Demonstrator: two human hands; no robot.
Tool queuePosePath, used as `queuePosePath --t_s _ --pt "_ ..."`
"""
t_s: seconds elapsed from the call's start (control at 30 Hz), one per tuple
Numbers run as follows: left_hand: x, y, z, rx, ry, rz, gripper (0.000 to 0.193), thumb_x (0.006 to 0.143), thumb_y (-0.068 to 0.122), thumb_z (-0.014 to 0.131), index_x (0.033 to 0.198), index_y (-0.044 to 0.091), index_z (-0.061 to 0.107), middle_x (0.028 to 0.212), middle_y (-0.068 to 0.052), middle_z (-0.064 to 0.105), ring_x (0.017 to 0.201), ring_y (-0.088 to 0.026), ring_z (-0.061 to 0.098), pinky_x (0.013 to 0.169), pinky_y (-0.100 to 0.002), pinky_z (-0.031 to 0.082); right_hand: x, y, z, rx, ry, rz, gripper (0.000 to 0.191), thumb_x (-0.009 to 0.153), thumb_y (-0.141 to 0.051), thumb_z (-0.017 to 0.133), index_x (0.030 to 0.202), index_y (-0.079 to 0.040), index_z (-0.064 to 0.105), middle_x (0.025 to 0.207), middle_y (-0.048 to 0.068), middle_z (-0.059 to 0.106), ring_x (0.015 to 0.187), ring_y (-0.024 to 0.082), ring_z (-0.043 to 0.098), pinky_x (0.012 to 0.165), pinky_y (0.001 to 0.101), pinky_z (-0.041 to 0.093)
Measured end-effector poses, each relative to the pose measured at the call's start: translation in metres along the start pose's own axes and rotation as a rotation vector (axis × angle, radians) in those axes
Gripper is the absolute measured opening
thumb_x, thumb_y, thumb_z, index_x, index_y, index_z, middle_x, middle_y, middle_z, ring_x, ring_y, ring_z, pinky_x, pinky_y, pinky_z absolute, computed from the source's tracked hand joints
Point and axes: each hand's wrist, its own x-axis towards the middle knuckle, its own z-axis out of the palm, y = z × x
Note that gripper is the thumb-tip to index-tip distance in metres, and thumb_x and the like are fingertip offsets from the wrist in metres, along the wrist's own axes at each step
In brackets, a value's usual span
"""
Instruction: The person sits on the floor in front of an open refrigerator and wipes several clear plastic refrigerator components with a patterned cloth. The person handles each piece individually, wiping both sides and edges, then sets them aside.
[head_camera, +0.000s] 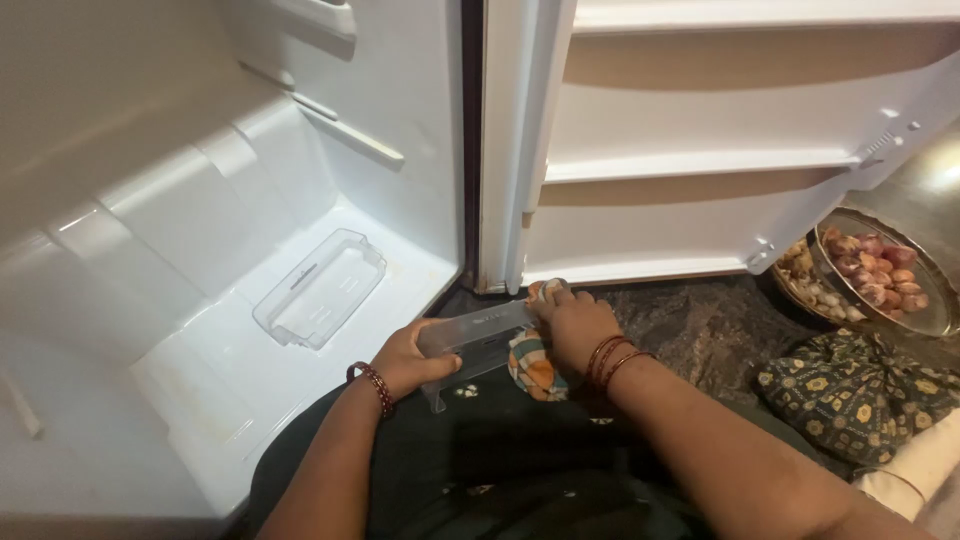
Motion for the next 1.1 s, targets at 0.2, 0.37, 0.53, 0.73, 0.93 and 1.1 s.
queuePosePath --t_s 0.2,0.37,0.53,0.73,0.93,1.1 --pt "0.015 -0.025 -0.002 -0.113 -0.031 0.083 0.065 0.071 0.02 0.084 0.131 0.006 0.064 0.112 -0.009 0.074 0.103 -0.019 0.07 0.093 -0.033 0.056 -0.023 -0.07 -0.015 0.044 0.239 -0.322 0.059 0.085 -0.01 0.064 0.143 -0.019 0.055 0.133 0.018 0.057 0.113 0.034 0.062 0.094 0.0478 0.05" --pt "0.019 -0.033 -0.005 -0.063 -0.04 0.099 0.06 0.072 0.02 0.085 0.125 0.002 0.063 0.111 -0.008 0.075 0.102 -0.017 0.071 0.092 -0.033 0.056 -0.034 -0.095 -0.016 0.119 0.424 -0.504 0.069 0.074 -0.009 0.071 0.14 -0.017 0.054 0.135 0.021 0.057 0.116 0.037 0.059 0.095 0.0494 0.047" --pt "0.009 -0.016 -0.001 -0.065 -0.015 0.018 0.065 0.07 0.02 0.084 0.131 0.008 0.063 0.113 -0.009 0.074 0.104 -0.018 0.071 0.095 -0.033 0.056 -0.024 -0.054 -0.02 0.131 0.113 -0.178 0.064 0.087 -0.016 0.07 0.148 -0.024 0.049 0.135 0.014 0.058 0.12 0.03 0.059 0.1 0.0457 0.05" --pt "0.001 -0.001 0.001 -0.011 0.022 0.013 0.066 0.071 0.023 0.084 0.132 0.01 0.063 0.117 -0.008 0.073 0.108 -0.018 0.069 0.098 -0.033 0.054 -0.016 -0.023 -0.021 -0.022 0.047 -0.025 0.06 0.09 -0.031 0.073 0.144 -0.017 0.049 0.137 0.019 0.054 0.12 0.035 0.057 0.098 0.0476 0.05" --pt "0.01 -0.017 -0.001 -0.058 0.001 0.039 0.064 0.07 0.022 0.084 0.129 0.007 0.064 0.113 -0.008 0.075 0.104 -0.018 0.071 0.095 -0.032 0.056 -0.025 -0.073 -0.025 0.01 0.189 -0.277 0.061 0.084 -0.012 0.069 0.142 -0.009 0.052 0.136 0.022 0.055 0.11 0.035 0.063 0.091 0.0469 0.052" --pt "0.022 -0.032 -0.002 -0.144 -0.006 0.117 0.061 0.072 0.022 0.084 0.127 0.003 0.063 0.11 -0.008 0.074 0.1 -0.017 0.07 0.091 -0.032 0.057 -0.031 -0.092 -0.038 0.081 0.262 -0.419 0.065 0.077 -0.014 0.075 0.138 -0.009 0.055 0.128 0.022 0.058 0.108 0.038 0.063 0.091 0.0484 0.05"
